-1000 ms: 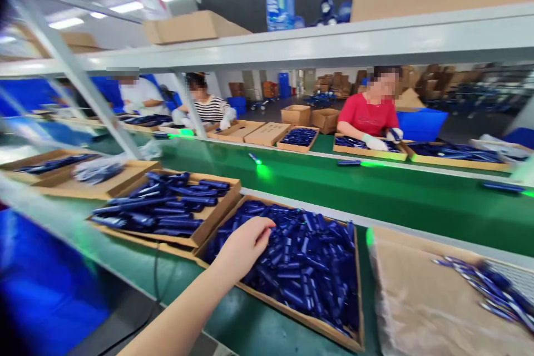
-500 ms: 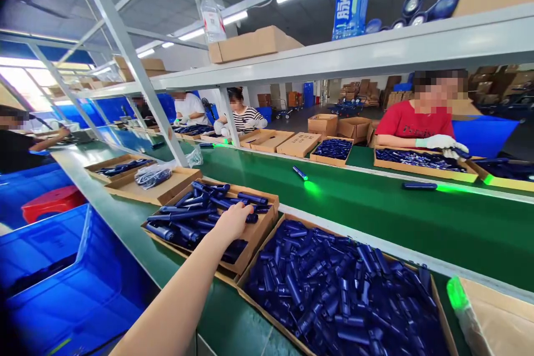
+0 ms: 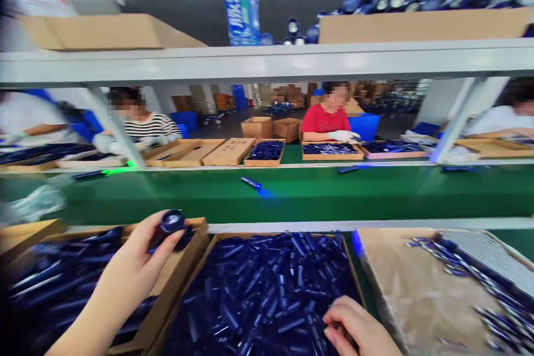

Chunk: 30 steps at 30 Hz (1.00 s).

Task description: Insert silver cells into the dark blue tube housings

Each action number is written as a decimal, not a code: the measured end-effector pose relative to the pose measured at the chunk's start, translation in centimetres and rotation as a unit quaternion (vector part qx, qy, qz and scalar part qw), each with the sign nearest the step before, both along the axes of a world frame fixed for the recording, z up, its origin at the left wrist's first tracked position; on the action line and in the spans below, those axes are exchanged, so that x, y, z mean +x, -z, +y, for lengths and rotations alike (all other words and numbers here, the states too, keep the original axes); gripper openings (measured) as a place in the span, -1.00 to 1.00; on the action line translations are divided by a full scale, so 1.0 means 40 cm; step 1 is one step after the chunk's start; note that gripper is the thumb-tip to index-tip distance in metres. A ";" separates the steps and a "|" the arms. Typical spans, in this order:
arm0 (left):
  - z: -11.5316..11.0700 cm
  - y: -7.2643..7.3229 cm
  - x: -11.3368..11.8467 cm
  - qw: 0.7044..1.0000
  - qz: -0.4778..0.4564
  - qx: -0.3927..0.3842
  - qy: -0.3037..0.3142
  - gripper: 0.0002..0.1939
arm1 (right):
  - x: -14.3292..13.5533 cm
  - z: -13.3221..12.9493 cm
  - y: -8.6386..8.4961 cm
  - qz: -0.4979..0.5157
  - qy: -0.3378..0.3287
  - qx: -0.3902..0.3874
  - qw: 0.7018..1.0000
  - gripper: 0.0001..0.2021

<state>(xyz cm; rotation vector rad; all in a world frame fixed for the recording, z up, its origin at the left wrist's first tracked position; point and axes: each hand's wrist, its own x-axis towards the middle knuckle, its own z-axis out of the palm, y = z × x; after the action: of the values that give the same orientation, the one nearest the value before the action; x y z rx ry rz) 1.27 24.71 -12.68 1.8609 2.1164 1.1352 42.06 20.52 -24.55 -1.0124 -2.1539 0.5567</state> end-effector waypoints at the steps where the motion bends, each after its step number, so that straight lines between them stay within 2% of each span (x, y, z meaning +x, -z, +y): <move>1: -0.002 0.004 0.066 0.992 -0.113 0.024 0.044 -0.44 | 0.025 -0.003 -0.002 -0.001 0.027 -0.015 1.000 -0.73; 2: -0.007 0.014 0.140 0.972 -0.221 0.000 0.083 -0.41 | 0.062 -0.003 -0.002 -0.013 0.065 -0.023 0.998 -0.71; 3: -0.015 0.029 0.216 0.939 -0.317 -0.058 0.121 -0.37 | 0.113 -0.001 0.000 -0.043 0.117 -0.029 0.992 -0.71; 5: -0.037 0.068 0.362 0.835 -0.461 -0.241 0.179 -0.38 | 0.246 0.004 0.001 -0.138 0.243 -0.050 0.959 -0.71; 6: -0.047 0.088 0.426 0.777 -0.505 -0.320 0.197 -0.40 | 0.320 0.007 -0.002 -0.196 0.310 -0.071 0.928 -0.72; 8: -0.059 0.124 0.525 0.660 -0.581 -0.430 0.205 -0.45 | 0.457 0.016 -0.015 -0.264 0.399 -0.105 0.872 -0.74; 9: -0.060 0.137 0.560 0.612 -0.611 -0.460 0.202 -0.49 | 0.512 0.024 -0.022 -0.286 0.424 -0.118 0.851 -0.75; 10: -0.057 0.146 0.588 0.576 -0.635 -0.476 0.197 -0.52 | 0.554 0.035 -0.027 -0.301 0.436 -0.127 0.838 -0.76; 11: -0.052 0.151 0.609 0.552 -0.653 -0.482 0.192 -0.55 | 0.582 0.049 -0.029 -0.317 0.442 -0.136 0.828 -0.77; 14: -0.032 0.148 0.650 0.524 -0.684 -0.476 0.175 -0.57 | 0.603 0.094 -0.016 -0.352 0.442 -0.161 0.809 -0.84; 17: -0.019 0.132 0.675 0.517 -0.695 -0.477 0.150 -0.56 | 0.591 0.126 0.006 -0.378 0.417 -0.163 0.811 -0.92; 20: -0.009 0.128 0.691 0.525 -0.686 -0.469 0.187 -0.55 | 0.596 0.137 0.004 -0.392 0.374 -0.141 0.829 -0.86; 23: 0.004 0.136 0.700 0.517 -0.686 -0.453 0.238 -0.55 | 0.576 0.120 -0.028 -0.379 0.336 -0.113 0.855 -0.86; 26: 0.013 0.140 0.703 0.500 -0.698 -0.454 0.239 -0.54 | 0.453 0.058 -0.076 -0.276 0.297 -0.075 0.911 -0.88; 28: 0.011 0.137 0.704 0.483 -0.712 -0.457 0.224 -0.53 | 0.318 0.002 -0.109 -0.060 0.223 -0.017 0.973 -0.83; 30: 0.003 0.130 0.703 0.481 -0.722 -0.452 0.206 -0.55 | 0.182 -0.040 -0.132 0.031 0.147 0.054 0.987 -0.89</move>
<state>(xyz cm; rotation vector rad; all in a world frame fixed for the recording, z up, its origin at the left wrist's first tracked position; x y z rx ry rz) 29.39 24.81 -17.89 0.3015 0.7079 0.6167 49.35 18.91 -19.27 -1.2082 -1.9118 0.3233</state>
